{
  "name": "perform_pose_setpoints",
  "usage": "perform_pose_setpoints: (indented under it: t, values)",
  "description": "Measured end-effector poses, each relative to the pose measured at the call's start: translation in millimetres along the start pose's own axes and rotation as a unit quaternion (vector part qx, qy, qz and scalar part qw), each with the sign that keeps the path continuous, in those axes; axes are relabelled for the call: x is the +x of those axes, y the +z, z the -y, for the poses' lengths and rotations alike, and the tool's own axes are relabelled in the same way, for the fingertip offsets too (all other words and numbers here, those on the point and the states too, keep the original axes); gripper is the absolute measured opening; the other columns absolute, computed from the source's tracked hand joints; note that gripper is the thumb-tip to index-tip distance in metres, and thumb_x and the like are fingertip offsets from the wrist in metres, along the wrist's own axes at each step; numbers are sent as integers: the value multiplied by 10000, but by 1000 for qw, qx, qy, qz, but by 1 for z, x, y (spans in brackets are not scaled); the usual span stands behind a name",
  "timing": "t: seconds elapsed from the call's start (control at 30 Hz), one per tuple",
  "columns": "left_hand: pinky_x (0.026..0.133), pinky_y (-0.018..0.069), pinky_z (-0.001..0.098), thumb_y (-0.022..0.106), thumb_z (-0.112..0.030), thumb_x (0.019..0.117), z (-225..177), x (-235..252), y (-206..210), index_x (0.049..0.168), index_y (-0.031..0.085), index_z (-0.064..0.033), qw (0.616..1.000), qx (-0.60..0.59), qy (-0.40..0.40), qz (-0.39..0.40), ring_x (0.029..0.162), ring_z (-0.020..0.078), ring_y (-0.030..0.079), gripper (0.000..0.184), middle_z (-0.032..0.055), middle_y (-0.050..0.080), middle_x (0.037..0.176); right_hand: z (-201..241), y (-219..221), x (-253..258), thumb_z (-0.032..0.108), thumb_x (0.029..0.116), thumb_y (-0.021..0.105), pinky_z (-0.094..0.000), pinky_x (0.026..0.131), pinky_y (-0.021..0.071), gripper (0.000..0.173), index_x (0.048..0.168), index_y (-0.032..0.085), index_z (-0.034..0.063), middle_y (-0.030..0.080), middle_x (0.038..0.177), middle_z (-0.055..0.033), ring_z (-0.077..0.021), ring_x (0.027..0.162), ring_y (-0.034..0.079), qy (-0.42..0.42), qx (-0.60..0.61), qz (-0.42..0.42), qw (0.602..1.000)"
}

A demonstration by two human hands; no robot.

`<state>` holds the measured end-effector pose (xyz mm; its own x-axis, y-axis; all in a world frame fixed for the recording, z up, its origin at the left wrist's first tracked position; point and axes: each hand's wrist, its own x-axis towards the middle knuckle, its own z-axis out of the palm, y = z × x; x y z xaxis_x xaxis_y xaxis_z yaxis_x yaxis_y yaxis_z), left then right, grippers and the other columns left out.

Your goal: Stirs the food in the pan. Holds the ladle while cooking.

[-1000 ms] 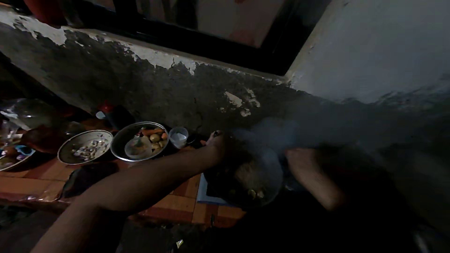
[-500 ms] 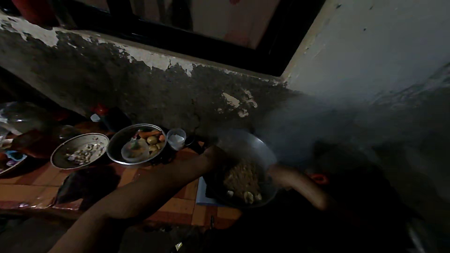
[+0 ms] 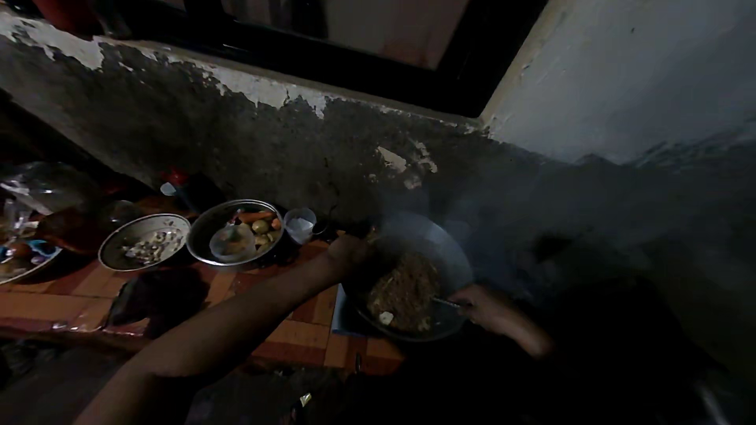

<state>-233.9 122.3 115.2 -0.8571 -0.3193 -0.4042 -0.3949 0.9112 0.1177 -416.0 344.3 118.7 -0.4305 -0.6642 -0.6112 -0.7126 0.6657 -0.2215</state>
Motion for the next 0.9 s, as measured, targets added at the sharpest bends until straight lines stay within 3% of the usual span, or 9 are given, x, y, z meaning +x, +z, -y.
perform_pose_setpoints:
  t: [0.1,0.23,0.37,0.53,0.67,0.8,0.9]
  values:
    - [962,495,613,519,-115,1060,2,-2,-3,1284,620,24,1000,-6,0,-15,1170,459,625,282,269,654,1221,1,-8,-9,127,1059,557,-468,831,529,320,1361,643,62,690,1097,-213,-292,867,657,-6,-9,-14,1000]
    - [934,512,600,564,-138,1047,-2,-11,-13,1210,662,23,999,-1,-13,-37,1124,443,650,250,251,677,1171,0,-23,-23,117,1066,541,-441,779,523,313,1357,636,49,675,1072,-203,-264,809,623,-23,-8,-34,999]
    - [876,538,579,620,-108,1012,-5,-21,-23,1149,699,-13,997,20,1,-71,1038,414,681,184,216,703,1083,7,-42,-40,130,1070,536,-511,902,506,328,1376,637,68,681,1157,-223,-334,981,655,-6,-37,-59,998]
    - [856,546,550,646,-81,990,-16,-32,-36,1144,704,-26,995,52,1,-90,1001,394,692,173,193,714,1050,13,-53,-55,108,1078,505,-554,971,494,321,1354,656,45,684,1210,-241,-391,1110,656,-11,-68,-105,992]
    - [854,540,558,628,-11,978,-17,-32,-41,1098,696,1,991,80,36,-104,997,407,690,138,207,707,1031,16,-45,-62,119,1077,498,-600,970,500,338,1370,665,114,705,1197,-222,-413,1119,670,-3,-137,-181,974]
    - [915,520,571,590,-88,1025,-13,-17,-52,1165,682,-11,994,72,38,-69,1068,403,673,184,209,699,1101,10,-30,-59,51,1037,539,-600,1032,474,357,1350,685,143,674,1268,-212,-415,1196,632,2,-147,-254,956]
    - [897,533,603,658,-114,990,-7,0,-61,1175,678,-24,996,64,32,-47,1067,409,669,207,205,692,1109,2,-23,-65,73,1044,532,-593,1069,445,341,1343,683,138,658,1278,-224,-419,1229,603,-6,-101,-302,948]
